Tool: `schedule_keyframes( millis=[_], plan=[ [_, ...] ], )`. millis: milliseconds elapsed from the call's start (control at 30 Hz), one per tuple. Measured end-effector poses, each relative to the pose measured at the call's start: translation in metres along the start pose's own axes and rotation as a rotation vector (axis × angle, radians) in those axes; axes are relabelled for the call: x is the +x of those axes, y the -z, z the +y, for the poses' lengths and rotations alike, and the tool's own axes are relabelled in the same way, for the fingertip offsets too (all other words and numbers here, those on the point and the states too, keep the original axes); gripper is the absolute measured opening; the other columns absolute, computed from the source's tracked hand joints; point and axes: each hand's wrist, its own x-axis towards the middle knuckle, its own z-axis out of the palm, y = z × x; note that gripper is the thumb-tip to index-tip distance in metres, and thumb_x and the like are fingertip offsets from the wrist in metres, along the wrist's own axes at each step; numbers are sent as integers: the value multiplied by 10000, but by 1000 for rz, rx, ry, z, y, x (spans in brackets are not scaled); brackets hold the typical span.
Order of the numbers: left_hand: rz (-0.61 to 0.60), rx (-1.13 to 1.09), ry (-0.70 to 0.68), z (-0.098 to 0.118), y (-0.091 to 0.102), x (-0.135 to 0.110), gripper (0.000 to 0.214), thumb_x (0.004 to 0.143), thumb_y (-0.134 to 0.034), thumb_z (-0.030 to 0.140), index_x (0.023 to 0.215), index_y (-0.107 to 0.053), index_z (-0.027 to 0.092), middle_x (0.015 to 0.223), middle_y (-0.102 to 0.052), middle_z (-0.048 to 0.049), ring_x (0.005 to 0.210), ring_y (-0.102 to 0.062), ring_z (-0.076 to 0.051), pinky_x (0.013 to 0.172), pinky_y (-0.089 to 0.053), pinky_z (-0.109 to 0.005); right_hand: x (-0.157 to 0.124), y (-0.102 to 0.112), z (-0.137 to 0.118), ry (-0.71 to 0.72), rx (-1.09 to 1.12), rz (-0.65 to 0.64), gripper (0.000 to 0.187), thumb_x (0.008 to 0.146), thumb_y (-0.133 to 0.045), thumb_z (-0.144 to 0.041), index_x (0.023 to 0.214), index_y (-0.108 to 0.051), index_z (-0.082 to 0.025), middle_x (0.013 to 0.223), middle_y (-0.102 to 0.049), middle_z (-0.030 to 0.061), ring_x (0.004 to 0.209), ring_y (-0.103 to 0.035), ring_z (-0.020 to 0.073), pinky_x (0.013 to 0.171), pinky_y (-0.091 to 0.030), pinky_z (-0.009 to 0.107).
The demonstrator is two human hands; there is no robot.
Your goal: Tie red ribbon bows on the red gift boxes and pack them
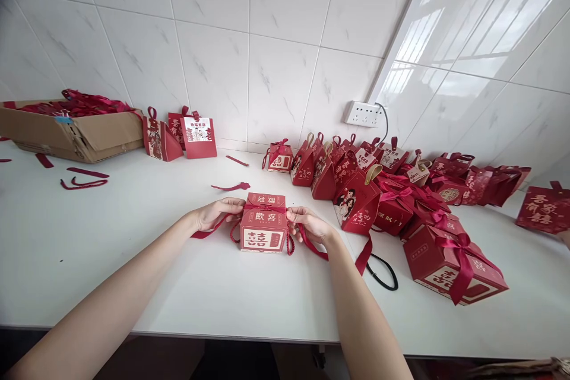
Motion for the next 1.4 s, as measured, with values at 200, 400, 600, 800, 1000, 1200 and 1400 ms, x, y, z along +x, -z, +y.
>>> schedule_keyframes(
  millis=[200,400,600,800,1000,1200,1400],
  plan=[
    [4,37,-11,0,0,-2,317,629,-716,375,573,-508,142,538,-480,26,507,-397,-85,530,-300,-240,-6,-3,-9,2,-18,6,392,640,-762,-449,580,-502,-162,471,-477,-41,383,-439,69,278,-323,156],
    [16,39,8,9,-6,-5,243,685,-679,329,610,-546,139,587,-502,13,536,-423,-94,555,-324,-249,-24,-14,-34,160,-1,59,331,653,-757,-435,578,-573,-170,572,-561,-25,353,-349,33,316,-278,179],
    [41,26,-6,22,-18,-10,181,719,-646,250,613,-557,134,642,-537,-9,583,-483,-100,569,-358,-241,-30,-51,-45,429,-123,219,151,648,-783,-345,663,-715,-211,1153,-617,53,935,-603,195,756,-477,307],
    [20,24,74,25,-17,-11,222,716,-648,293,634,-516,135,585,-495,13,436,-354,-40,426,-215,-201,-17,-63,-36,415,-124,434,216,646,-769,-397,763,-749,-215,807,-714,47,706,-630,182,658,-483,322],
    [121,162,32,32,-24,-14,343,689,-687,386,607,-443,158,509,-387,62,385,-222,-12,393,-120,-190,-9,-68,-32,534,-297,547,188,671,-736,-384,779,-761,-232,864,-704,38,795,-622,194,686,-488,312],
    [250,385,-76,38,-34,-18,258,742,-626,369,641,-500,168,491,-423,54,378,-306,-37,374,-175,-188,-11,-73,-33,556,-431,573,258,774,-621,-365,961,-729,-224,964,-680,32,928,-603,200,798,-471,319],
    [306,552,-93,50,-45,-22,300,782,-551,417,627,-531,161,536,-470,31,417,-364,-63,398,-239,-210,-8,-74,-33,496,-321,607,277,717,-680,-382,917,-622,-199,911,-705,50,829,-642,193,756,-499,323]
  ],
)
